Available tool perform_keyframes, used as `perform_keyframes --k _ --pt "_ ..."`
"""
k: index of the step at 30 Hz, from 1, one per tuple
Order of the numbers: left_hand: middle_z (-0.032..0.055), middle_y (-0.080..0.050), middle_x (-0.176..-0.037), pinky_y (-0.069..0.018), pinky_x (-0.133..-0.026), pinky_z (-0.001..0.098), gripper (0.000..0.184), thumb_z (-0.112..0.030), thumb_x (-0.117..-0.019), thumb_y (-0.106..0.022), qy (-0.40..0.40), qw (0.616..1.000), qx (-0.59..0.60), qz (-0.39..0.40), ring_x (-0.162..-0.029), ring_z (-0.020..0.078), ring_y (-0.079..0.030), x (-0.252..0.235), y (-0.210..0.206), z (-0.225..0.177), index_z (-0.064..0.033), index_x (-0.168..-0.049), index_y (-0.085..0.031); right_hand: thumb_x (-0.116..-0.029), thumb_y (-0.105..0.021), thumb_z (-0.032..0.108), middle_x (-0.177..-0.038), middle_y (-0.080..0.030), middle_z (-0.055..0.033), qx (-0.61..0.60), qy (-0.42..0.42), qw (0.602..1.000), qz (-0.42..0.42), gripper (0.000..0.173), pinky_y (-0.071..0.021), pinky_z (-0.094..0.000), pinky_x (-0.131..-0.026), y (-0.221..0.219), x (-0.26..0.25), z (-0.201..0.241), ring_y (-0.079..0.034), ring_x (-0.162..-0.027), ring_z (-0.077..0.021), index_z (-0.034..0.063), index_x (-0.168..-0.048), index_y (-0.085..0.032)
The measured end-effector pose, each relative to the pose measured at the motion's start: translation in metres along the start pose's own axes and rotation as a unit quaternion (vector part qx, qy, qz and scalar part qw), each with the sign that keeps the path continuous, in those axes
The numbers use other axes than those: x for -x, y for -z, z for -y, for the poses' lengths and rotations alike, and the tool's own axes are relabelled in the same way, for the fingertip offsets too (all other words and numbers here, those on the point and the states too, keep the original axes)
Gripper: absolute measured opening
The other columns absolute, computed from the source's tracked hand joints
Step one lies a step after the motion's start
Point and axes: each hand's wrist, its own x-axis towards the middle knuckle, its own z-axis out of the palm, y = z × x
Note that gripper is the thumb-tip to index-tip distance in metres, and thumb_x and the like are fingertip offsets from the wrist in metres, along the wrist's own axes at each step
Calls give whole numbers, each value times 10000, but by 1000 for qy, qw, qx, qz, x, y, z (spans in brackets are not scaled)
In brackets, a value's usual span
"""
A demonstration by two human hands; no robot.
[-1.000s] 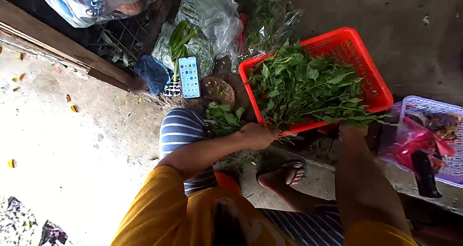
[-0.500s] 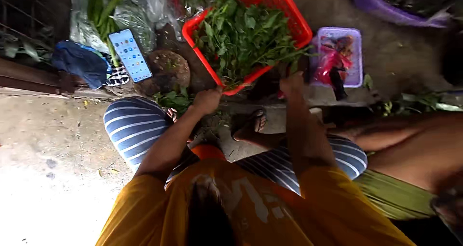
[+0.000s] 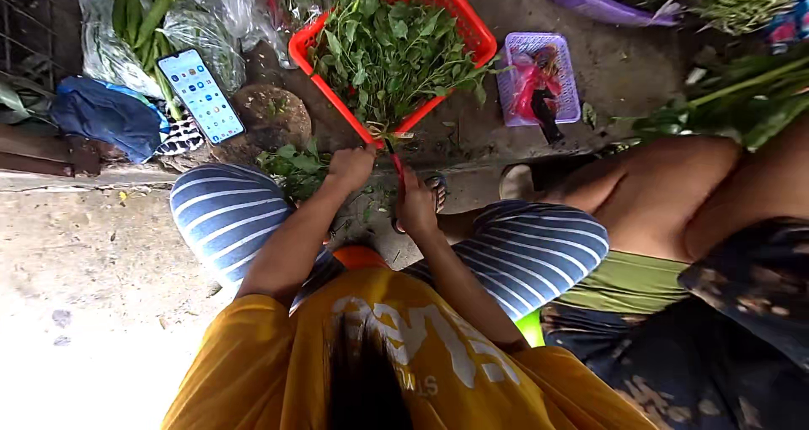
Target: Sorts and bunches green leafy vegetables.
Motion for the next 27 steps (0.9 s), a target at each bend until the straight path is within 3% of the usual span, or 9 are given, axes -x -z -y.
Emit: perform_keyframes --k 2,9,16,27 --pt "284 -655 -1223 -510 -896 670 341 -129 -1077 -440 10 1000 5 -8 -1134 503 -641 3 2 -4 -24 -1393 -512 -1098 -453 165 -1299 -593 -328 0 3 1000 -9 449 -562 -575 -867 -3 3 2 -690 -1001 -465 -18 -1508 -441" --pt "268 -647 -1270 -521 -884 653 458 -118 -1069 -449 13 999 5 -47 -1114 488 -657 -4 6 2 -98 -1527 -434 -1102 -452 173 -1326 -593 -298 8 -17 1000 19 462 -547 -576 -905 1 -5 10 -679 -1058 -451 18 -1536 -420" --pt "267 -670 -1184 -538 -862 607 321 -106 -1086 -400 52 998 -4 -44 -1092 462 -674 2 5 -9 -17 -1368 -524 -1099 -459 163 -1250 -630 -303 20 -6 999 26 459 -554 -575 -885 -1 -9 10 -686 -1032 -461 -2 -1525 -425" --pt "253 -663 -1208 -549 -832 594 314 -91 -1081 -395 57 996 -9 -75 -1076 453 -679 0 -3 -7 -27 -1343 -557 -1100 -429 167 -1207 -647 -281 61 -30 994 81 448 -563 -584 -806 5 -19 23 -686 -1023 -457 46 -1531 -407"
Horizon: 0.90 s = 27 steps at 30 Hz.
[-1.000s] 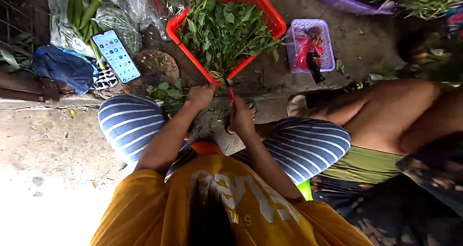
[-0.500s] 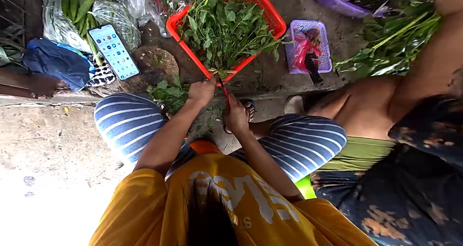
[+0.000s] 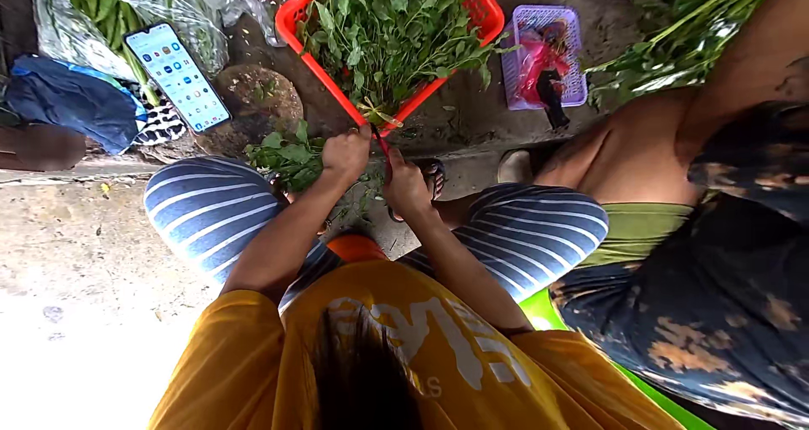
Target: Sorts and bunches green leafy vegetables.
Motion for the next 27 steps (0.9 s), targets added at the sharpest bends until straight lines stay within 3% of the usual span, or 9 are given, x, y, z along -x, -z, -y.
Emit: perform_keyframes --k 3,10,17,20,24,27 --pt "265 -647 -1233 -534 -851 625 331 -84 -1071 -412 -16 1000 9 5 -1111 471 -658 0 -2 3 -29 -1366 -551 -1107 -415 187 -1244 -631 -268 14 -13 999 30 434 -558 -567 -877 14 2 0 -679 -1060 -433 32 -1512 -432" --pt "261 -656 -1217 -538 -846 615 312 -80 -1066 -445 -29 999 15 -10 -1101 467 -664 -2 -9 7 -33 -1346 -572 -1100 -437 148 -1229 -622 -315 -16 10 1000 -24 467 -561 -585 -840 -11 9 -7 -683 -1011 -477 -9 -1537 -379" --pt "244 -665 -1210 -540 -845 612 307 -91 -1059 -453 -18 999 27 -6 -1102 452 -670 -3 -9 8 -48 -1336 -578 -1074 -451 99 -1255 -628 -282 -26 17 998 -50 472 -576 -549 -846 -34 -13 -12 -700 -1014 -434 -1 -1532 -393" --pt "255 -666 -1233 -521 -886 664 336 -208 -1104 -411 0 996 86 37 -1146 474 -651 -6 -5 10 -78 -1374 -563 -1089 -455 144 -1244 -634 -271 -18 14 999 -27 456 -567 -552 -867 -21 -7 -12 -691 -1040 -428 22 -1526 -411" --pt "259 -654 -1237 -498 -940 669 338 -206 -1097 -421 -9 982 174 71 -1184 454 -631 -17 -9 14 -37 -1351 -568 -1100 -424 149 -1276 -624 -272 1 7 1000 -23 455 -568 -554 -866 -23 -10 -12 -692 -1046 -432 25 -1536 -388" --pt "264 -601 -1317 -435 -1072 558 366 -137 -1116 -356 -17 940 330 87 -1244 382 -581 -17 -9 18 50 -1371 -540 -1091 -429 122 -1319 -606 -283 -22 28 998 -53 493 -569 -579 -841 -37 -20 -20 -701 -995 -455 28 -1568 -348"
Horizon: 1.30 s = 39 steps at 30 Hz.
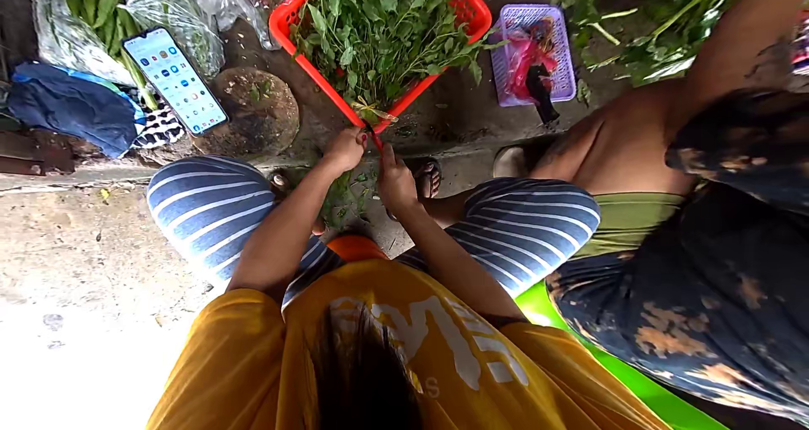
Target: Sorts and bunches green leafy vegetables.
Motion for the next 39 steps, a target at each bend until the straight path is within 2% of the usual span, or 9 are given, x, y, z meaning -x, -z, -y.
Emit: perform_keyframes --k 5,8,15,19,21,23,24,29,39 --pt "33 -533 -941 -421 -626 249 316 -110 -1113 -334 66 981 184 13 -690 80 -464 2 2 -2 -29 -1335 -544 -1095 -433 151 -1313 -609 -276 23 14 999 20 465 -561 -573 -864 22 2 4 -687 -1049 -445 45 -1547 -398" --pt "7 -499 -862 -396 -572 227 285 -98 -1102 -357 78 976 200 25 -624 64 -431 3 0 -4 -29 -1299 -550 -1111 -413 191 -1361 -592 -261 54 -16 996 65 489 -547 -561 -917 39 8 14 -667 -1120 -436 69 -1581 -351" --pt "2 -492 -838 -397 -573 235 275 -115 -1107 -360 84 975 203 25 -626 73 -434 -1 -1 -2 -41 -1278 -562 -1066 -467 86 -1355 -589 -275 29 9 999 12 555 -567 -575 -841 4 -5 -2 -697 -1010 -455 35 -1594 -301" --pt "-49 -387 -701 -333 -469 197 224 -139 -1123 -323 81 952 295 16 -507 47 -354 -1 -7 1 -61 -1134 -533 -1078 -474 131 -1255 -637 -289 -29 41 999 10 464 -547 -604 -886 9 -10 -10 -678 -1065 -466 12 -1522 -410" --pt "18 -483 -834 -407 -578 249 261 -131 -1117 -340 47 984 173 -17 -637 97 -447 3 -9 1 -44 -1234 -557 -1097 -453 184 -1252 -642 -282 -14 42 998 39 433 -534 -625 -899 27 -9 -8 -662 -1104 -471 43 -1507 -451" --pt "214 -649 -1209 -517 -938 527 343 -164 -1107 -400 29 998 -35 -46 -1095 340 -641 8 -6 -5 -21 -1372 -565 -1111 -423 224 -1317 -613 -274 28 23 997 65 443 -527 -625 -913 40 -3 -2 -647 -1143 -468 73 -1527 -430" --pt "253 -650 -1269 -507 -968 625 360 -193 -1100 -416 30 990 -124 -66 -1185 422 -638 9 -9 -5 -43 -1396 -554 -1116 -410 232 -1342 -597 -271 42 9 996 73 450 -529 -616 -913 41 1 1 -647 -1145 -465 72 -1536 -404" --pt "260 -651 -1260 -528 -864 656 368 -120 -1060 -452 5 946 -300 -119 -1132 473 -656 15 -19 -4 -79 -1417 -530 -1133 -325 352 -1217 -648 -256 62 -79 989 105 440 -548 -592 -878 38 10 19 -672 -1113 -439 32 -1418 -424" --pt "225 -653 -1290 -533 -930 585 336 -54 -1056 -441 -43 929 -322 -178 -1190 426 -643 8 -29 10 -57 -1359 -587 -1123 -368 291 -1174 -658 -263 27 -127 983 126 409 -557 -581 -863 27 -4 32 -677 -1104 -437 17 -1425 -387"
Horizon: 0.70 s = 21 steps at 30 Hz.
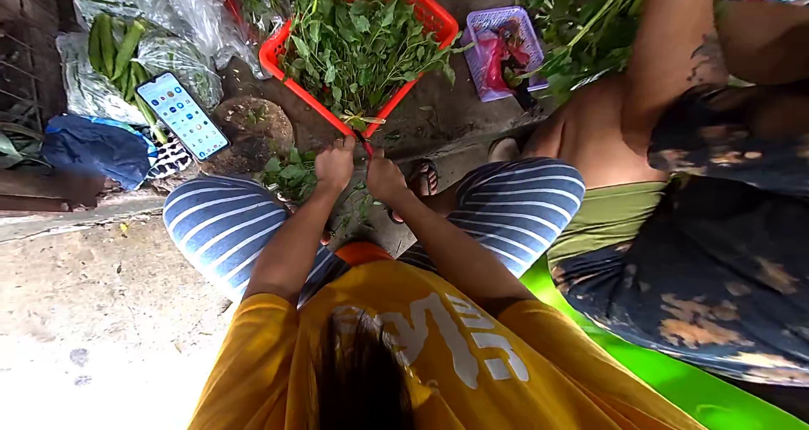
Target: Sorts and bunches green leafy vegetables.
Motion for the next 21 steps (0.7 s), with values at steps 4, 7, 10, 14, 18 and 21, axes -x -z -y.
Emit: perform_keyframes --k 4,7,10,14,18,21 --pt "231 -678 -1227 -547 -884 593 311 -49 -1043 -466 -1 999 10 -36 -1132 431 -671 3 2 1 -50 -1316 -613 -1130 -337 349 -1118 -676 -250 -15 30 999 -14 423 -555 -590 -845 3 6 -9 -688 -1060 -441 45 -1414 -412" --pt "237 -686 -1204 -552 -863 592 330 -36 -1026 -479 -2 998 12 -64 -1103 436 -682 3 8 -3 -45 -1325 -618 -1129 -333 358 -1079 -680 -240 -12 37 999 -28 409 -562 -579 -824 12 16 -9 -697 -1033 -434 47 -1375 -435" --pt "232 -663 -1264 -540 -906 588 369 -57 -1043 -463 14 1000 -3 -15 -1157 430 -659 0 13 -6 -66 -1395 -574 -1132 -321 358 -1103 -674 -242 -4 26 1000 -16 411 -559 -579 -833 13 14 -6 -692 -1058 -429 45 -1378 -422" --pt "244 -654 -1273 -530 -926 588 371 -66 -1040 -472 29 999 -11 16 -1172 433 -650 -1 15 -10 -57 -1400 -562 -1131 -331 339 -1131 -663 -261 -12 21 1000 8 418 -551 -588 -850 16 12 -4 -681 -1081 -442 22 -1392 -406" --pt "246 -680 -1209 -539 -902 582 324 -98 -1066 -443 28 999 -25 -9 -1133 427 -672 0 11 -11 -45 -1348 -593 -1120 -370 272 -1168 -649 -255 -16 11 999 38 386 -553 -571 -863 19 7 3 -675 -1106 -427 8 -1401 -374" --pt "243 -691 -1169 -548 -888 569 301 -123 -1073 -448 24 999 -34 -32 -1104 424 -684 -3 6 -9 -35 -1309 -612 -1094 -431 210 -1196 -641 -245 -13 7 999 44 355 -553 -574 -861 20 -2 9 -669 -1123 -418 7 -1382 -389"
